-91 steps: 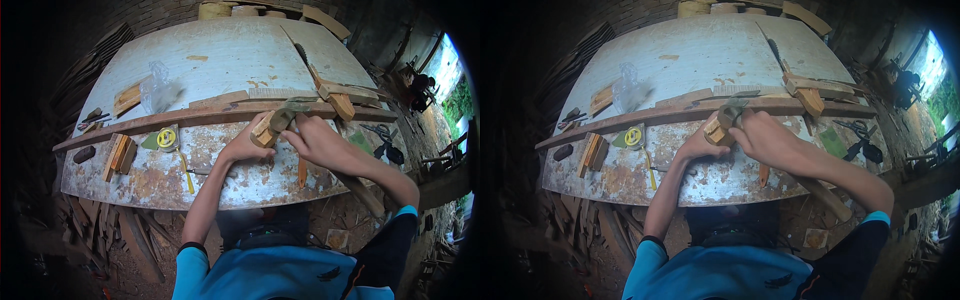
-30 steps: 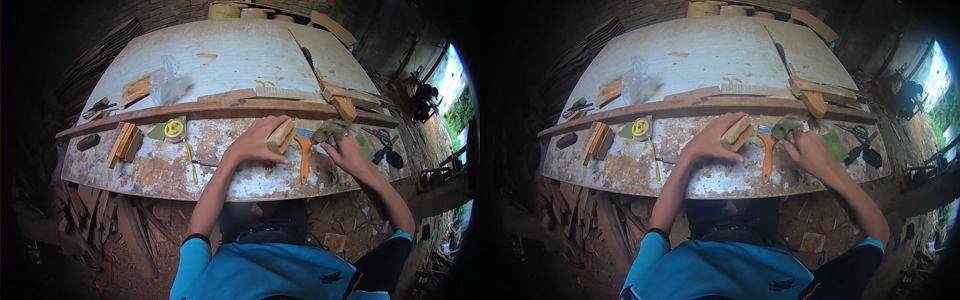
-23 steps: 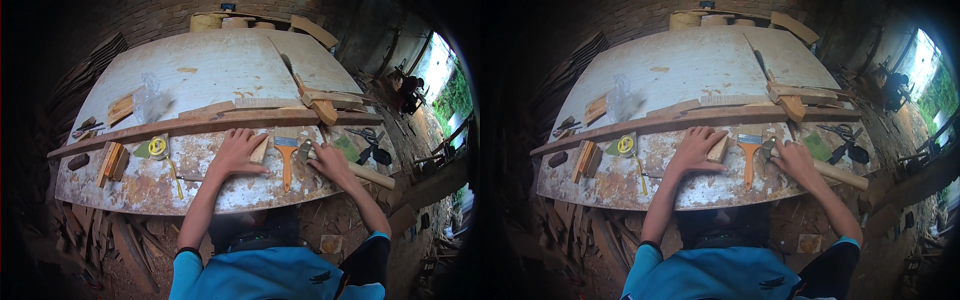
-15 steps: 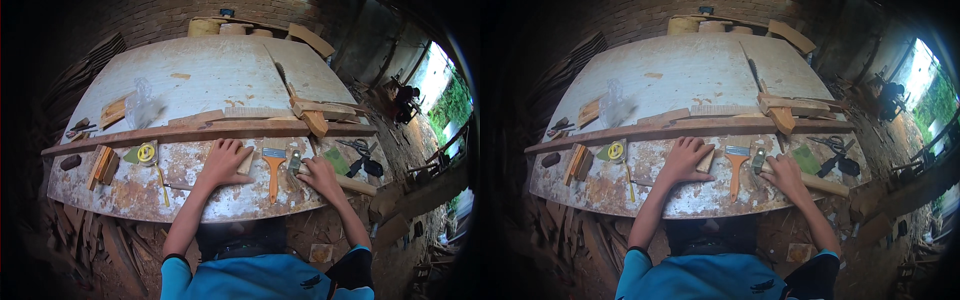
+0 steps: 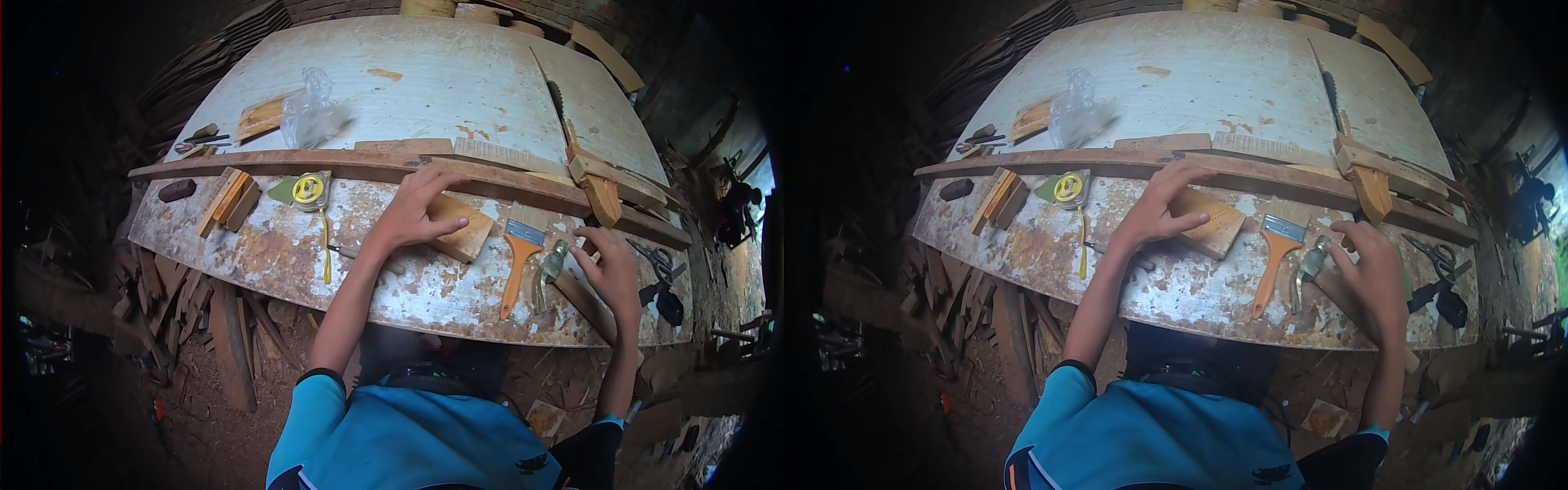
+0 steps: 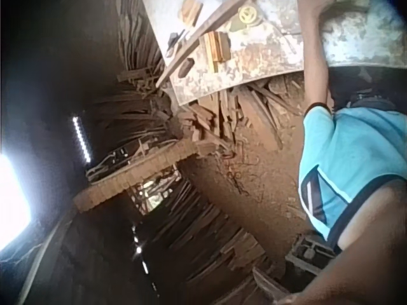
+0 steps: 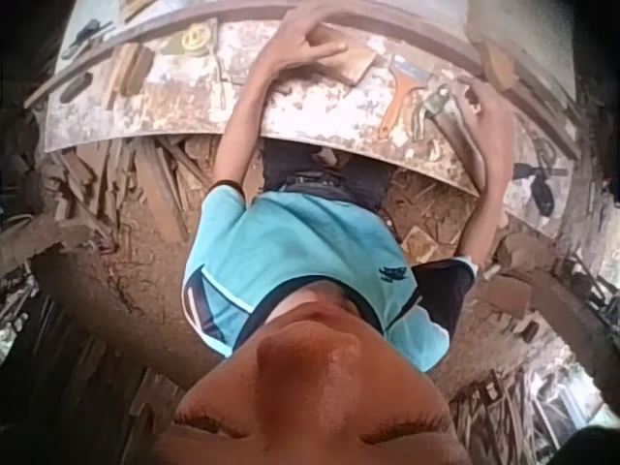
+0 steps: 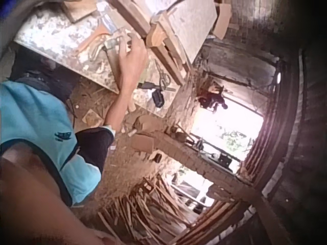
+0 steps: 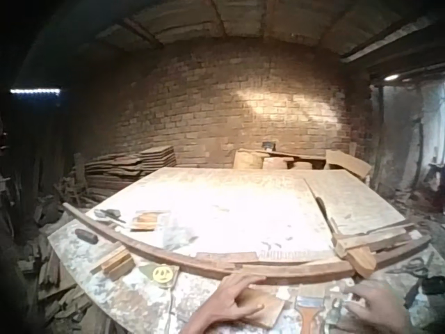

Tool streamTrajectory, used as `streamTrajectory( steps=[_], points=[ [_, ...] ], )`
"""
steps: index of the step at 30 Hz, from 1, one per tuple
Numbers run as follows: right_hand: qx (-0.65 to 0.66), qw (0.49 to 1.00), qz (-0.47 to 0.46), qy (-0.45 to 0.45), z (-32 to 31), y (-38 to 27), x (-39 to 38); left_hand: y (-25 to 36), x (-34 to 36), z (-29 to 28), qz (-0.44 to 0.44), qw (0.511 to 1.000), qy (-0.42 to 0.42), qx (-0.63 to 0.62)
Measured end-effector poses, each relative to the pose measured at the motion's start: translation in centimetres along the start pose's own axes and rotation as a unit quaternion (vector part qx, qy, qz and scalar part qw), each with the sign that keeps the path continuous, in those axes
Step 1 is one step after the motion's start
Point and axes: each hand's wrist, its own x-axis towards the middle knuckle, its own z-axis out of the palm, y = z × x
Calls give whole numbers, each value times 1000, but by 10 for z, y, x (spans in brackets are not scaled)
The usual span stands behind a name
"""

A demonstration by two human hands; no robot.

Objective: Measure, sand, and assemble wooden blocks in a workshop.

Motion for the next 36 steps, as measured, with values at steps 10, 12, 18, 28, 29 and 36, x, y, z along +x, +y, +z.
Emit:
streamTrajectory(
  steps=[10,12,18,28,29,36],
  points=[
    [123,988,-89,30,84,33,21,-9,-4,12,-54,994,-79,52],
    [109,987,-110,28,83,30,17,-3,-7,9,-52,995,-72,45],
    [101,990,-89,36,80,24,15,-5,-5,17,-48,995,-18,89],
    [122,990,-57,45,80,38,17,-13,-7,-32,-19,987,160,17],
    [131,989,-60,43,82,41,19,-14,-16,-45,-33,978,202,27],
    [137,988,-60,35,80,39,16,-80,-115,-181,-222,852,255,400]
  ],
)
